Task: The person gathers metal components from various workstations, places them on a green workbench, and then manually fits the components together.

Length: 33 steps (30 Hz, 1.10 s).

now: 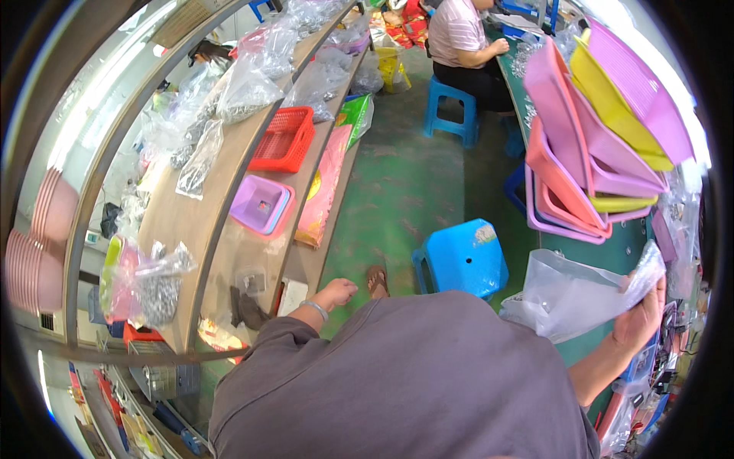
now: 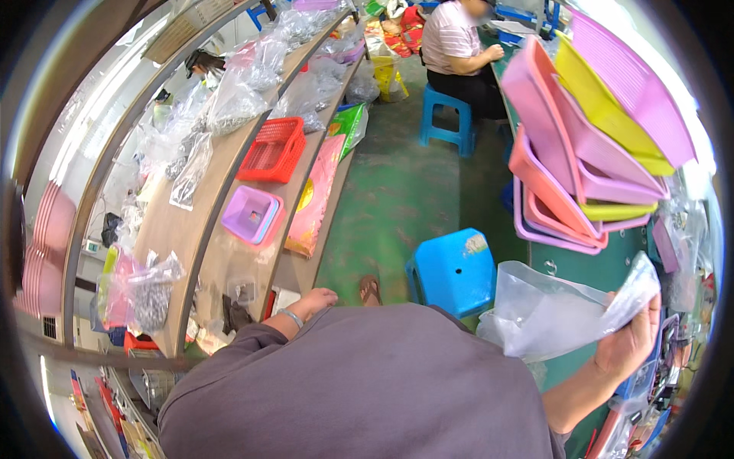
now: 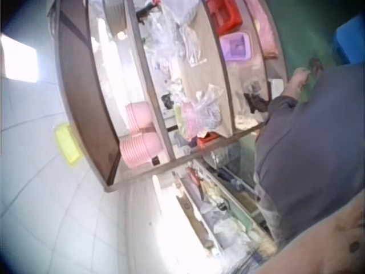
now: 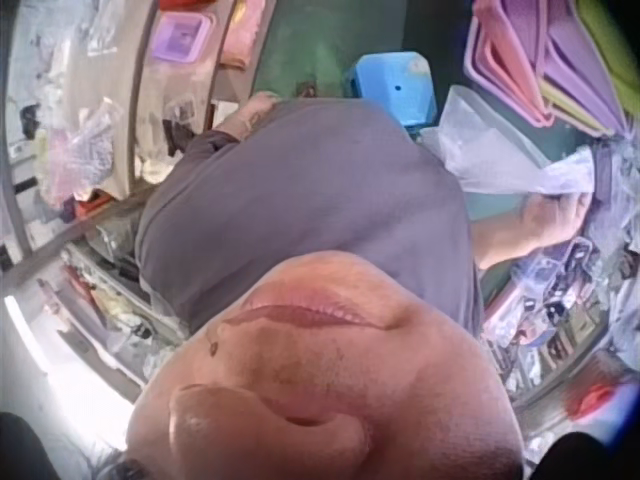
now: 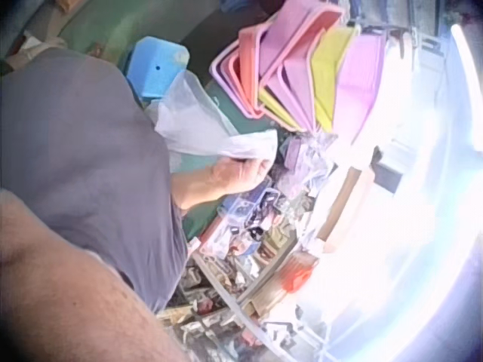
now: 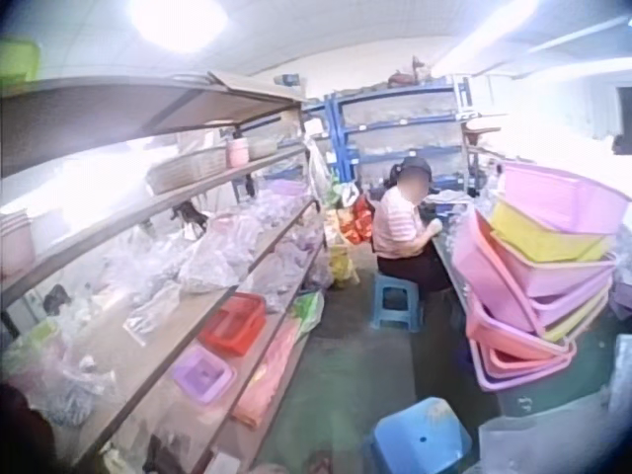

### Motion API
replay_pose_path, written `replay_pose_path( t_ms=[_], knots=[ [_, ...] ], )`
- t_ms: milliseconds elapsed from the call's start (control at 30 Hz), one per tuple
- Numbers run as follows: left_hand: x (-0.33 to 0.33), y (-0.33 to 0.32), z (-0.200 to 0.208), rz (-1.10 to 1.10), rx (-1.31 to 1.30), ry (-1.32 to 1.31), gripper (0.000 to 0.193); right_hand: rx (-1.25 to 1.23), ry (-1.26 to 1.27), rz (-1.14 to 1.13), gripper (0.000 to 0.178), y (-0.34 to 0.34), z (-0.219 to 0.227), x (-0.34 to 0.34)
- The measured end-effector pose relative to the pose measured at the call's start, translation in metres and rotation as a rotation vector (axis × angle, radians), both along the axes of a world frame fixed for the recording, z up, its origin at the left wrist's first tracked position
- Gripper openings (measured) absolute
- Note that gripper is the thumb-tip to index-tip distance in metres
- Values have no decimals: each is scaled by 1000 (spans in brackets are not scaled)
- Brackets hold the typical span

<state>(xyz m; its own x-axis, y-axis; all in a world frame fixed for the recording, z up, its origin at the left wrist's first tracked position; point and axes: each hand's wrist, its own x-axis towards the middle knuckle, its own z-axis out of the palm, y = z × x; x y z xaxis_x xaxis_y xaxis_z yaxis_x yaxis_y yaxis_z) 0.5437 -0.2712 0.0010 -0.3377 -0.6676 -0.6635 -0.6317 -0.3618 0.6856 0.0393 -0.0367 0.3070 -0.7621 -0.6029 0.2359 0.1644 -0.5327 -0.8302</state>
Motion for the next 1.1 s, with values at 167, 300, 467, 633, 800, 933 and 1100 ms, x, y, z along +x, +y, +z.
replay_pose_path(
  t_ms=[167, 300, 467, 633, 800, 933, 1100],
  knots=[
    [112, -83, -86, -218, -235, -106, 29, 145, -64, 25, 20, -127, -38, 68],
    [116, -154, 18, 20, -98, -122, 26, 318, -88, -55, 17, -205, -59, 106],
    [93, -235, 94, 117, -172, 7, 30, 434, -103, -33, 14, -318, -69, 141],
    [56, -300, 99, 173, -218, 211, 36, 391, -77, 61, 12, -434, -86, 132],
    [8, -368, 128, 156, -189, 239, 36, 359, -69, 59, 10, -567, -93, 118],
    [-44, -444, 141, 236, -216, 337, 36, 363, -87, 154, 12, -682, -102, 92],
    [-113, -571, 139, 202, -256, 283, 41, 443, -145, 300, 11, -812, -105, 65]
  ],
)
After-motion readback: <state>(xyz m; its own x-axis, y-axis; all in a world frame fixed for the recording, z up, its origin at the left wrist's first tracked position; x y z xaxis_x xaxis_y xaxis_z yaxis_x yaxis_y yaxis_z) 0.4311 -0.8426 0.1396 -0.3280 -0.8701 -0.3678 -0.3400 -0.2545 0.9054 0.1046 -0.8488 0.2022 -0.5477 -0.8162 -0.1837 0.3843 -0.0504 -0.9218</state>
